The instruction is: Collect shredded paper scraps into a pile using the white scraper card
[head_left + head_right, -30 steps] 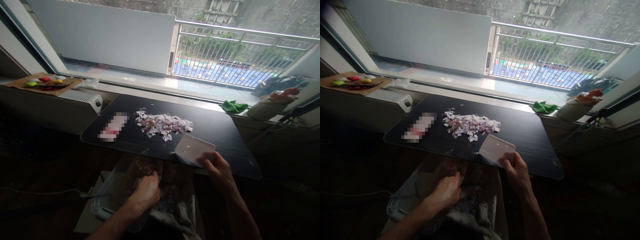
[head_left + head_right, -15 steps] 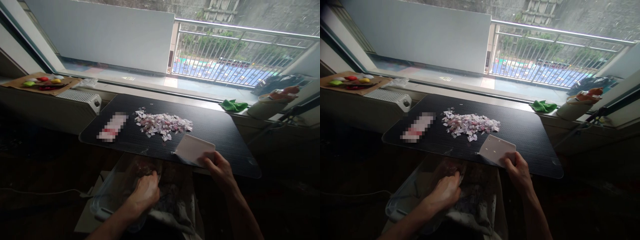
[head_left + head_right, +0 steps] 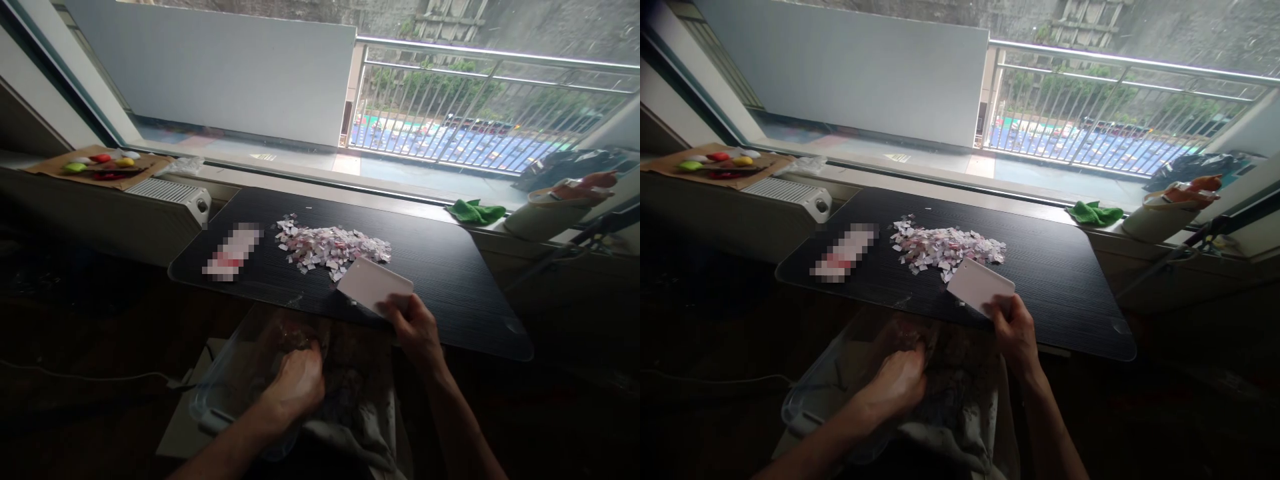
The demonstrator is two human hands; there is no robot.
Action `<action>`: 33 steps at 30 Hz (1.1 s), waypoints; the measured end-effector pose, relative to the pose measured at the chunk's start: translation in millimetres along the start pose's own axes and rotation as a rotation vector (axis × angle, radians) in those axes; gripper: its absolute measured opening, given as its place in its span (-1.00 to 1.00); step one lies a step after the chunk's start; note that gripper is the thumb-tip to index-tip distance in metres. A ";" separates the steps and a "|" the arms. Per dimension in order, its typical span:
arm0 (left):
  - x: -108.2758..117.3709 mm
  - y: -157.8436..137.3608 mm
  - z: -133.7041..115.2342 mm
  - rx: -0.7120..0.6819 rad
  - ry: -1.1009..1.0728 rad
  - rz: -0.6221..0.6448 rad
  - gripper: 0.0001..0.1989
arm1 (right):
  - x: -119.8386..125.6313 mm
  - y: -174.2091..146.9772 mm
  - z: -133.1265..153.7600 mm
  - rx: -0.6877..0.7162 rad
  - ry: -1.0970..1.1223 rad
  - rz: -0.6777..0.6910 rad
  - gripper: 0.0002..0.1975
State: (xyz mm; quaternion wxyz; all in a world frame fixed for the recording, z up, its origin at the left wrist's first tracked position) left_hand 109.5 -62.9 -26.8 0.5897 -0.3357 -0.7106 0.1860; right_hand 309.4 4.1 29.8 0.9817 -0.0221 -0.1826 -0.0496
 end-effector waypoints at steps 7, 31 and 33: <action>-0.9 -1.9 -2.4 -0.013 -0.007 -0.037 -0.49 | -12.0 9.2 6.4 0.038 -0.034 0.020 -0.75; -5.0 -13.4 -14.1 -0.035 0.048 -0.047 -0.36 | -30.0 -39.9 -5.6 -0.003 -0.051 0.009 -0.74; -5.7 -13.1 -12.8 -0.040 0.030 -0.037 -0.35 | -37.8 -36.7 1.5 0.019 -0.041 0.059 -0.75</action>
Point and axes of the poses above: each hand's wrist, its own y-axis towards the middle knuckle, its own x-axis out of the back of the hand, z = x × y, the point moved 9 cm from there along y, towards the middle knuckle, and after that the axes turned 8 degrees about z, right-handed, at the moved point
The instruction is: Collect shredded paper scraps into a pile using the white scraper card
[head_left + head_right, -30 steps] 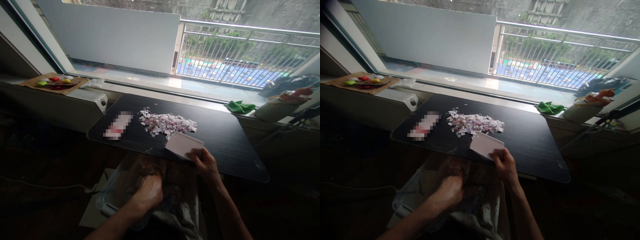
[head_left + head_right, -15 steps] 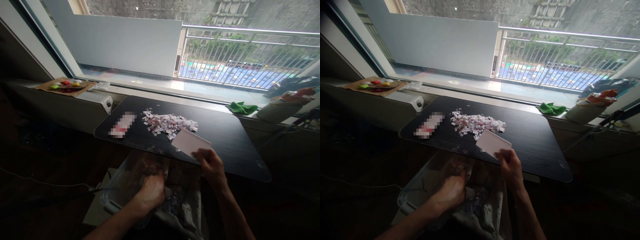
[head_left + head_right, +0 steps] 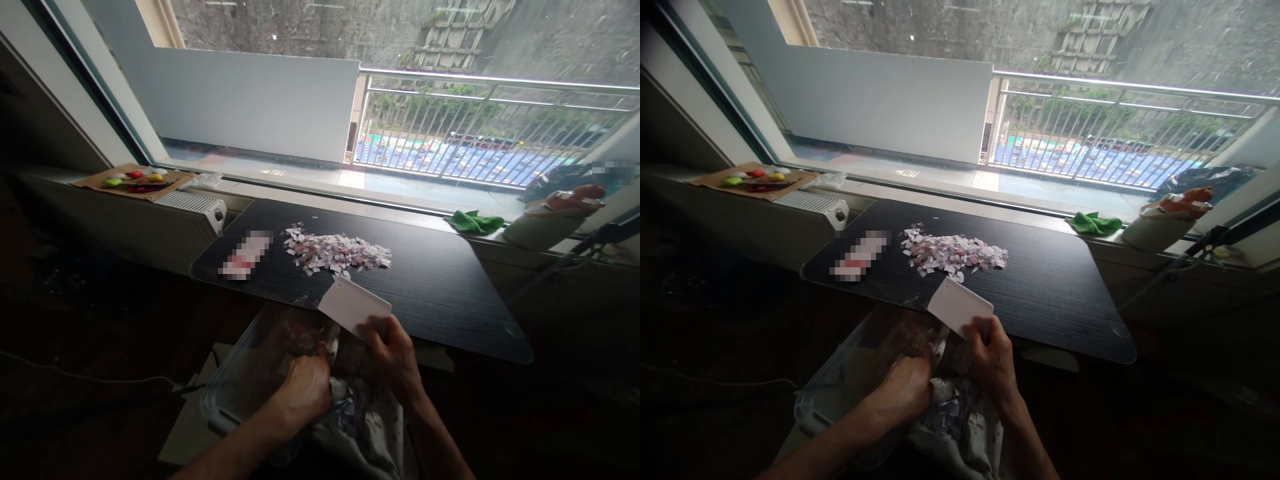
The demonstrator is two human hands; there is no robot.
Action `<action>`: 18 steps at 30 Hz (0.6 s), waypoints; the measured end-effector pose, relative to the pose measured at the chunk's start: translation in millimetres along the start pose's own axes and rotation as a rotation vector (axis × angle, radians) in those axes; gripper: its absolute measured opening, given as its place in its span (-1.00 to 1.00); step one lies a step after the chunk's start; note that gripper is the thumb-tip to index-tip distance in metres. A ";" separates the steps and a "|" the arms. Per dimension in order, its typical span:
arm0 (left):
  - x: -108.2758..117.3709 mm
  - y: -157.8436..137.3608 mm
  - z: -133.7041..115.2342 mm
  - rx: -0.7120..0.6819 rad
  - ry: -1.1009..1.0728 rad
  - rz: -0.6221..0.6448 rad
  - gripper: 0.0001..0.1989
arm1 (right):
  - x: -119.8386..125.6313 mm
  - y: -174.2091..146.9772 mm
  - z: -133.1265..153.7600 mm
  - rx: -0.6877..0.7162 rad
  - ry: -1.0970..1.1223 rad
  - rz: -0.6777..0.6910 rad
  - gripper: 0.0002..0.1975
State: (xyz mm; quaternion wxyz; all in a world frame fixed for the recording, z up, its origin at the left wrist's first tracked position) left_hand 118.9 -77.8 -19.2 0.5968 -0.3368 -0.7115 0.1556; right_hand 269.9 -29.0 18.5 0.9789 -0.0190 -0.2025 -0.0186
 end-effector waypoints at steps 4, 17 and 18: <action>0.2 1.6 3.1 0.005 -0.045 -0.008 -0.34 | 16.3 13.7 7.7 0.016 -0.048 -0.075 -0.75; -5.6 10.3 11.6 -0.014 -0.128 -0.024 -0.33 | 0.6 16.2 15.9 0.039 -0.046 0.006 -0.78; -5.4 10.5 12.3 -0.010 -0.127 -0.025 -0.32 | 5.4 16.8 14.4 0.033 -0.057 0.001 -0.78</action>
Point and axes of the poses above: each hand's wrist, its own y-axis towards the middle knuckle, its own x-axis out of the back of the hand, z = x × y, the point moved 9 cm from there along y, towards the middle knuckle, and after that the axes turned 8 degrees about z, right-handed, at the moved point
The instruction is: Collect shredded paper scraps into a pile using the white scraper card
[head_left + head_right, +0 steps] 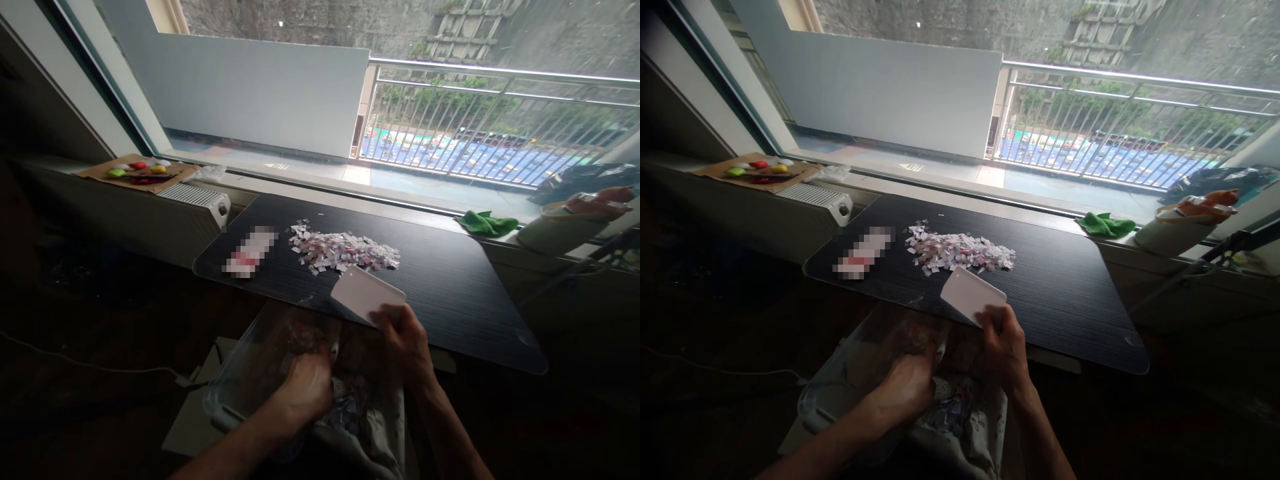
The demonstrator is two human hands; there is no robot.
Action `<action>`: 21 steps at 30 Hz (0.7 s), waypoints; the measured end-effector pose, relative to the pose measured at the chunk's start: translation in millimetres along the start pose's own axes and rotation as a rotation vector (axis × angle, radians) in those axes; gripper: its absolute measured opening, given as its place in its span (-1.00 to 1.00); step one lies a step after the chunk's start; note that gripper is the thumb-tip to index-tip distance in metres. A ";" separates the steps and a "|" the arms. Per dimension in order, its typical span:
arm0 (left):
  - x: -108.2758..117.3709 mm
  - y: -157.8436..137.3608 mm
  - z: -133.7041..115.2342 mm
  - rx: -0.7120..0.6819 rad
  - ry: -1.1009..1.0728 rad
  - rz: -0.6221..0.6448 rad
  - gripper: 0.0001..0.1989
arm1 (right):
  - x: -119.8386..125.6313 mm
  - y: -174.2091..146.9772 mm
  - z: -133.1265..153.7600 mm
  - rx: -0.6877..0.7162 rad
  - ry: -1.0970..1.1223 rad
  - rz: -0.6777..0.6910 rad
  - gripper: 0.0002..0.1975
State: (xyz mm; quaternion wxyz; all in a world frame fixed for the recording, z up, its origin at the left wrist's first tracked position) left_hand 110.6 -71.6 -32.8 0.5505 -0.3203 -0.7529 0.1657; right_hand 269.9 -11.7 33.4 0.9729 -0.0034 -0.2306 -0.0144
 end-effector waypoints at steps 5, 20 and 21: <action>-0.3 1.5 0.4 0.008 0.010 0.020 -0.34 | 10.4 1.7 -6.7 0.009 -0.027 0.050 -0.79; 1.1 2.2 2.8 0.035 -0.021 0.047 -0.42 | 0.3 0.5 0.4 0.010 -0.036 0.080 -0.82; 1.0 1.7 4.0 0.044 -0.020 0.055 -0.42 | -2.3 1.1 2.6 0.028 -0.035 0.137 -0.83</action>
Point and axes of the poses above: each hand's wrist, its own y-axis towards the middle knuckle, its own x-axis out of the back of the hand, z = x × y, the point moved 9 cm from there along y, towards the middle knuckle, and after that the axes turned 8 degrees about z, right-handed, at the moved point
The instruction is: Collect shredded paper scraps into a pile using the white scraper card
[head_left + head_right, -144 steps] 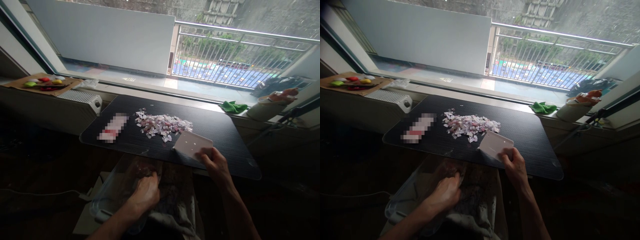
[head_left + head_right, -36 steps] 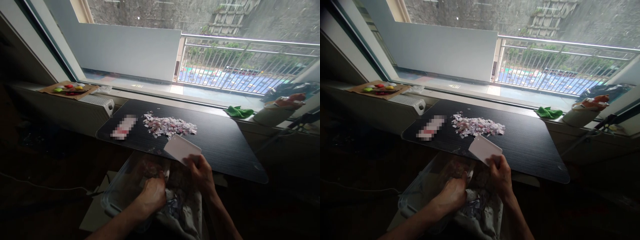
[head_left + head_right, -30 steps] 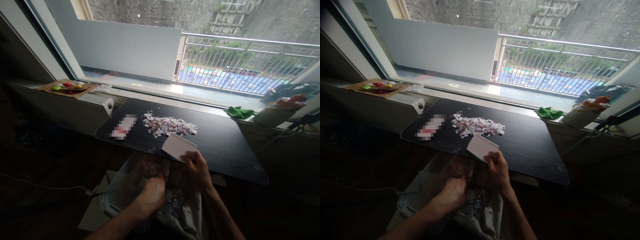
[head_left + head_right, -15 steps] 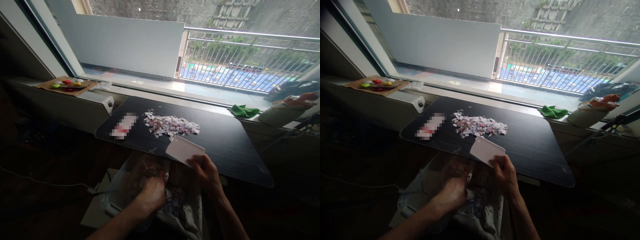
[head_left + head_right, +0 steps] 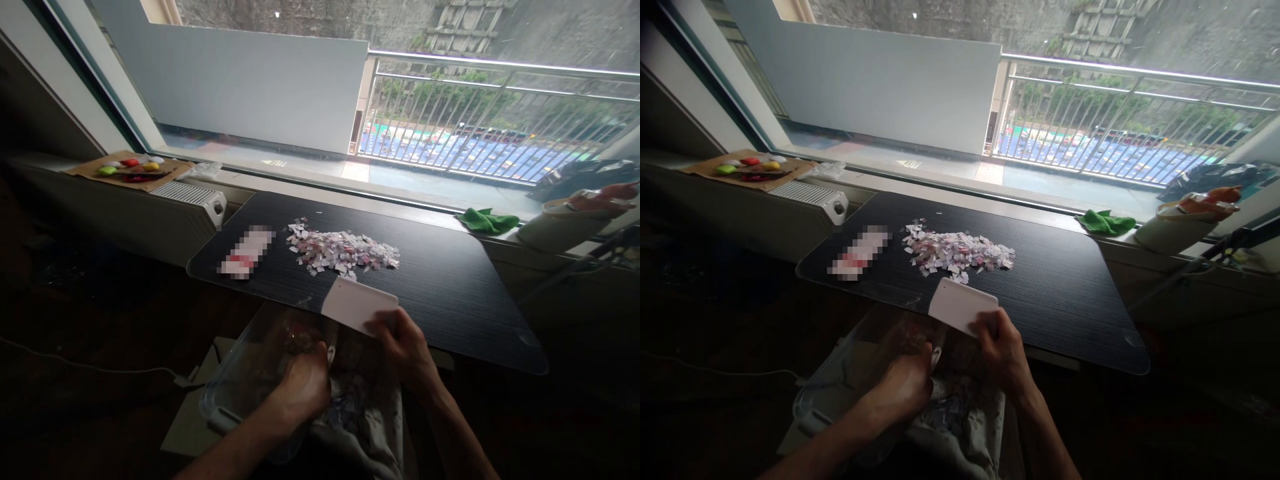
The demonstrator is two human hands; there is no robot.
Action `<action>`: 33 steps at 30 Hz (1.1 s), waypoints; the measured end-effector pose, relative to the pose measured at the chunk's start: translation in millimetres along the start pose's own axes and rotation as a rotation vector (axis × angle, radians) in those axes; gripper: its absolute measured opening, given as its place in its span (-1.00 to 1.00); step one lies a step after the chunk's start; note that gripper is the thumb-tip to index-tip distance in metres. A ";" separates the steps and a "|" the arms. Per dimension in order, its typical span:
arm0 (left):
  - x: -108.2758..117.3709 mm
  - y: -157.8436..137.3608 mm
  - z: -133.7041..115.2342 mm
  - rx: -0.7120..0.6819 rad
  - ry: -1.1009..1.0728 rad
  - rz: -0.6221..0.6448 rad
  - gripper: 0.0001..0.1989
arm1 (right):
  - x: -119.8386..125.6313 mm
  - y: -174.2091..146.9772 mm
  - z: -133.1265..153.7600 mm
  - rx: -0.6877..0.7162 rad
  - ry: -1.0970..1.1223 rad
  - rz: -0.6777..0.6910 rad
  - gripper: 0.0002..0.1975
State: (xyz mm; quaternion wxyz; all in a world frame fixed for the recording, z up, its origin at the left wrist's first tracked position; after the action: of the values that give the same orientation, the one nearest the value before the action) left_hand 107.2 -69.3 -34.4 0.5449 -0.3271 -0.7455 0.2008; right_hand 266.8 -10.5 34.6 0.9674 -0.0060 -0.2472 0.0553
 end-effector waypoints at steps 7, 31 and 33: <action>12.6 -15.3 22.9 0.094 0.023 -0.026 -0.46 | 59.9 14.5 -4.6 -0.035 -0.010 -0.317 -0.75; 18.4 -8.2 47.1 0.138 0.017 -0.013 -0.68 | 60.0 38.7 -0.1 -0.058 -0.146 -0.144 -0.81; 19.0 -8.3 47.6 0.150 0.017 -0.005 -0.72 | 74.9 29.7 -7.1 -0.092 -0.151 -0.196 -0.81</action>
State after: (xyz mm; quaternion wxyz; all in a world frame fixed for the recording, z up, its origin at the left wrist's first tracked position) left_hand 56.3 -59.0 -31.5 0.5746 -0.2853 -0.7246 0.2518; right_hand 332.4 27.4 63.0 0.9454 -0.0222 -0.3212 -0.0504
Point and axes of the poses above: each hand's wrist, its own y-axis towards the middle knuckle, its own x-axis out of the back of the hand, z = x × y, the point moved 9 cm from there along y, towards the middle knuckle, and after that the axes turned 8 degrees about z, right-handed, at the moved point
